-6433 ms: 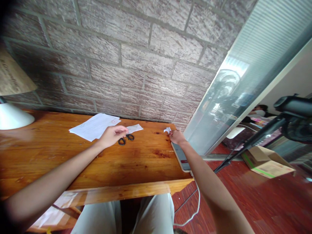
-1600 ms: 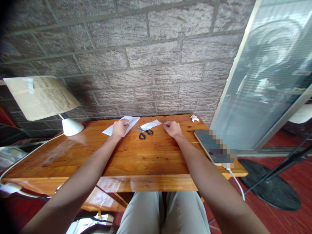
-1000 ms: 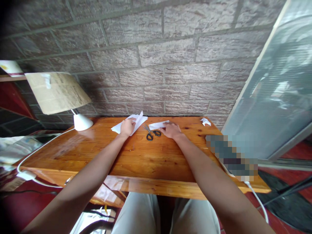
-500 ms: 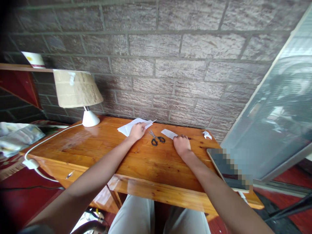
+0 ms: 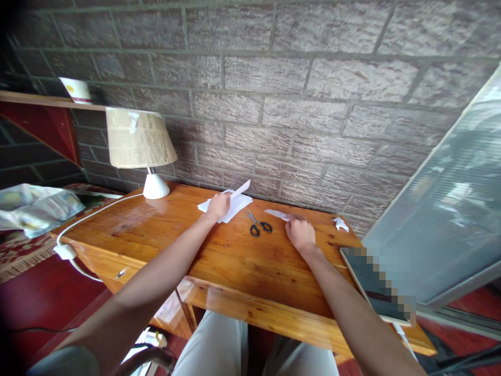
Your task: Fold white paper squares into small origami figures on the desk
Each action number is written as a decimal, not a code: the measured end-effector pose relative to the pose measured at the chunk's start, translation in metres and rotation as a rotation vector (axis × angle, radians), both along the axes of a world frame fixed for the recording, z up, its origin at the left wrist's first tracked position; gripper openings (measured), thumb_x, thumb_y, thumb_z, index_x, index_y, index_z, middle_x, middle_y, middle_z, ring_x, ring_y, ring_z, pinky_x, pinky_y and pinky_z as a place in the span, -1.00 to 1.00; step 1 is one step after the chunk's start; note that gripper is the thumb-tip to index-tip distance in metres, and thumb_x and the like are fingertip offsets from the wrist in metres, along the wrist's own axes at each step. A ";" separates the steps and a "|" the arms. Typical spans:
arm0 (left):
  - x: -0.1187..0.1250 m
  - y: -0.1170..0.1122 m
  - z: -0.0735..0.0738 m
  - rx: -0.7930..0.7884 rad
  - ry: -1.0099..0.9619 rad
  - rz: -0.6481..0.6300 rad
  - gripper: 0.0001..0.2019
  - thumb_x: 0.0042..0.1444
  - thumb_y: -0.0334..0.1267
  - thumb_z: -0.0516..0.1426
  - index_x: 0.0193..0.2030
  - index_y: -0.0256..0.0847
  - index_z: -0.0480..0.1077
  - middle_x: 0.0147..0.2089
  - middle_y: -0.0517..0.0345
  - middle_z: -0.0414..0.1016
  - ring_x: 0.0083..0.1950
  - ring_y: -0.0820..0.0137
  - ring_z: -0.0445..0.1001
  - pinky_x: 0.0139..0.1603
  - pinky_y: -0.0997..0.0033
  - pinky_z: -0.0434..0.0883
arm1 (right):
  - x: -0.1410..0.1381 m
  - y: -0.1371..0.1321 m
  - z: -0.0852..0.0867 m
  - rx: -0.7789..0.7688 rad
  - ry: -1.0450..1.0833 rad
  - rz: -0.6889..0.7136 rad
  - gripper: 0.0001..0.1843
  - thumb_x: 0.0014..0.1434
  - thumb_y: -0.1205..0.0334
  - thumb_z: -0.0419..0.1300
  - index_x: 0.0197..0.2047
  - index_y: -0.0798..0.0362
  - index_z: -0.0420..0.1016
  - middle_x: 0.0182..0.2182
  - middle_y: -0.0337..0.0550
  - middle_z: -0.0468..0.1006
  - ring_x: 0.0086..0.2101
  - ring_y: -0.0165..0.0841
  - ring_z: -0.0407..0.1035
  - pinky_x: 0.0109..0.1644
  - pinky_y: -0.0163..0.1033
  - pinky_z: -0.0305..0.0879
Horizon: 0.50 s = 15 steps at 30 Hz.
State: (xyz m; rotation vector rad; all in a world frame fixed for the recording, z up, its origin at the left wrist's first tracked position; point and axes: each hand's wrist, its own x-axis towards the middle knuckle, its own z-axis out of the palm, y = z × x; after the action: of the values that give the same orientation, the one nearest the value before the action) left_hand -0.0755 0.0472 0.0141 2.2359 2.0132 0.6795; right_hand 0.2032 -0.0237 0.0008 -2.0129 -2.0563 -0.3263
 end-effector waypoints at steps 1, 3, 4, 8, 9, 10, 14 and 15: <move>-0.008 0.001 0.010 0.019 0.004 0.007 -0.64 0.27 -0.36 -0.08 0.05 -0.19 0.47 -0.05 -0.15 0.58 0.03 0.17 0.53 0.05 0.30 0.38 | -0.007 0.000 0.002 0.037 0.037 0.042 -0.62 0.26 0.32 -0.01 0.07 0.04 0.48 -0.01 0.01 0.57 -0.02 -0.21 0.46 0.06 -0.21 0.30; -0.028 0.001 0.036 0.065 0.015 0.005 -0.63 0.30 -0.32 -0.10 0.04 -0.17 0.47 -0.02 -0.12 0.57 0.05 0.18 0.52 0.08 0.30 0.36 | -0.031 0.002 0.008 0.086 0.104 0.150 -0.64 0.28 0.30 -0.01 0.05 -0.01 0.49 -0.02 -0.07 0.58 0.00 -0.26 0.43 0.11 -0.26 0.26; -0.039 0.001 0.051 0.094 0.022 0.006 -0.63 0.30 -0.31 -0.11 0.06 -0.17 0.46 0.00 -0.11 0.56 0.07 0.18 0.51 0.10 0.30 0.34 | -0.049 0.003 0.010 0.094 0.138 0.204 -0.66 0.29 0.28 -0.02 0.03 -0.03 0.50 -0.03 -0.09 0.59 -0.01 -0.27 0.43 0.11 -0.28 0.25; -0.081 -0.012 0.111 0.392 0.087 -0.005 -0.59 0.32 -0.30 -0.13 0.18 -0.19 0.39 0.07 -0.09 0.54 0.08 0.15 0.49 0.16 0.23 0.31 | -0.150 0.008 0.013 0.062 0.228 0.395 -0.67 0.30 0.26 -0.01 0.01 -0.03 0.51 -0.03 -0.08 0.59 -0.04 -0.26 0.45 0.03 -0.29 0.29; -0.089 -0.018 0.121 0.436 0.104 -0.014 -0.59 0.32 -0.29 -0.13 0.18 -0.19 0.39 0.07 -0.08 0.54 0.08 0.15 0.49 0.16 0.23 0.31 | -0.178 0.009 0.013 0.042 0.240 0.447 -0.67 0.30 0.28 -0.02 0.00 -0.02 0.52 -0.03 -0.06 0.59 -0.03 -0.25 0.44 0.02 -0.27 0.30; -0.095 -0.025 0.128 0.464 0.120 -0.025 -0.59 0.32 -0.29 -0.12 0.19 -0.20 0.38 0.08 -0.08 0.53 0.09 0.16 0.49 0.17 0.24 0.31 | -0.204 0.010 0.013 0.007 0.249 0.487 -0.66 0.30 0.30 -0.03 -0.01 0.00 0.52 -0.03 -0.04 0.59 -0.03 -0.24 0.44 0.03 -0.25 0.30; -0.107 -0.060 0.114 0.408 0.181 -0.058 -0.59 0.30 -0.29 -0.08 0.24 -0.16 0.33 0.09 -0.01 0.53 0.10 0.23 0.49 0.17 0.29 0.32 | -0.267 0.003 0.007 -0.087 0.265 0.604 -0.74 0.23 0.32 0.08 -0.11 0.08 0.57 -0.15 0.02 0.63 -0.13 -0.23 0.50 -0.03 -0.24 0.34; -0.109 -0.068 0.101 0.360 0.194 -0.059 -0.59 0.29 -0.31 -0.07 0.24 -0.13 0.33 0.12 0.01 0.52 0.11 0.25 0.48 0.18 0.30 0.32 | -0.269 0.000 0.004 -0.104 0.270 0.636 -0.77 0.22 0.30 0.11 -0.13 0.08 0.57 -0.15 0.01 0.63 -0.12 -0.23 0.50 -0.01 -0.25 0.33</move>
State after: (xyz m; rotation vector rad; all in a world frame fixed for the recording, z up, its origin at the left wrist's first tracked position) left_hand -0.1847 -0.0213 0.1150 2.6433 2.0350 0.9161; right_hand -0.0661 -0.0237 0.0048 -1.2508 -2.4118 0.1679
